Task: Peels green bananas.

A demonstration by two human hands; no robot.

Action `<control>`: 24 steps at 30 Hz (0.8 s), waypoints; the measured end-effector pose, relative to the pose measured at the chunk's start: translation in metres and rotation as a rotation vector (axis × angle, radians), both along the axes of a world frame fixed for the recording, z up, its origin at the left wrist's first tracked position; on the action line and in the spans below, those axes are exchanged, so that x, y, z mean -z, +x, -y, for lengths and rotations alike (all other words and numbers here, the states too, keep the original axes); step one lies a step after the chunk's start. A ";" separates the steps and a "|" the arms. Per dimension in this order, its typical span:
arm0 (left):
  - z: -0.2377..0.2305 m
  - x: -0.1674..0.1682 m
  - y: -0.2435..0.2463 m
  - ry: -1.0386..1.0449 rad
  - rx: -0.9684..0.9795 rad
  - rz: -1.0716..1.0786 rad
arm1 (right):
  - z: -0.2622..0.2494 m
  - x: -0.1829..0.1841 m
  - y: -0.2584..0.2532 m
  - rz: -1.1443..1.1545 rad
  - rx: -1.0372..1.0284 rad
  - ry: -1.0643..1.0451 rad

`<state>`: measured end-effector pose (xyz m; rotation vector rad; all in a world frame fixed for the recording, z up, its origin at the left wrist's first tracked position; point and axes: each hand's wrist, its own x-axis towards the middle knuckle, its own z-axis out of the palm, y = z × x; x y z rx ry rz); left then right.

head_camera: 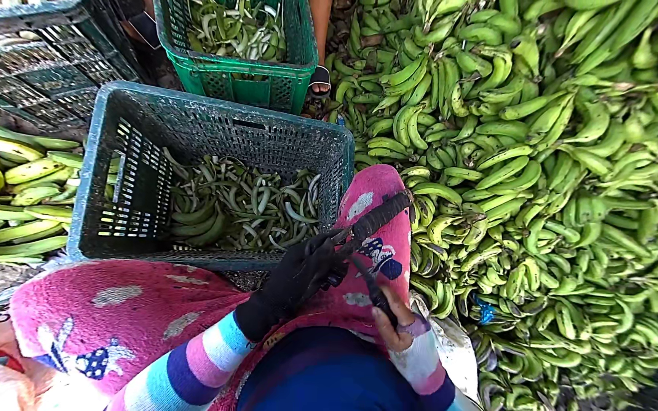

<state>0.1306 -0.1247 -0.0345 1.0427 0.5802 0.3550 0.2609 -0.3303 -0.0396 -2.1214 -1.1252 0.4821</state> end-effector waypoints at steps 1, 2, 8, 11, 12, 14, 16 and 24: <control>-0.001 0.000 0.000 0.002 0.008 0.010 | 0.001 0.001 -0.002 -0.008 -0.010 0.008; -0.001 0.000 -0.001 0.001 0.017 0.018 | 0.001 0.002 0.000 -0.006 0.001 0.011; 0.000 -0.001 -0.001 0.032 0.024 -0.003 | 0.004 -0.001 -0.003 -0.002 -0.002 -0.017; 0.000 0.000 -0.001 0.010 0.029 0.005 | 0.001 -0.004 0.003 0.000 0.043 -0.033; 0.001 0.000 -0.001 0.010 0.019 0.008 | 0.001 -0.004 0.001 -0.012 0.025 -0.027; -0.001 0.001 -0.001 0.030 0.029 0.005 | 0.003 0.002 -0.005 -0.005 0.000 -0.002; -0.001 -0.001 -0.001 0.022 0.030 -0.001 | 0.000 0.003 0.002 0.019 0.030 -0.020; -0.007 -0.011 0.000 -0.072 -0.021 -0.052 | -0.009 -0.003 0.031 0.109 -0.022 0.154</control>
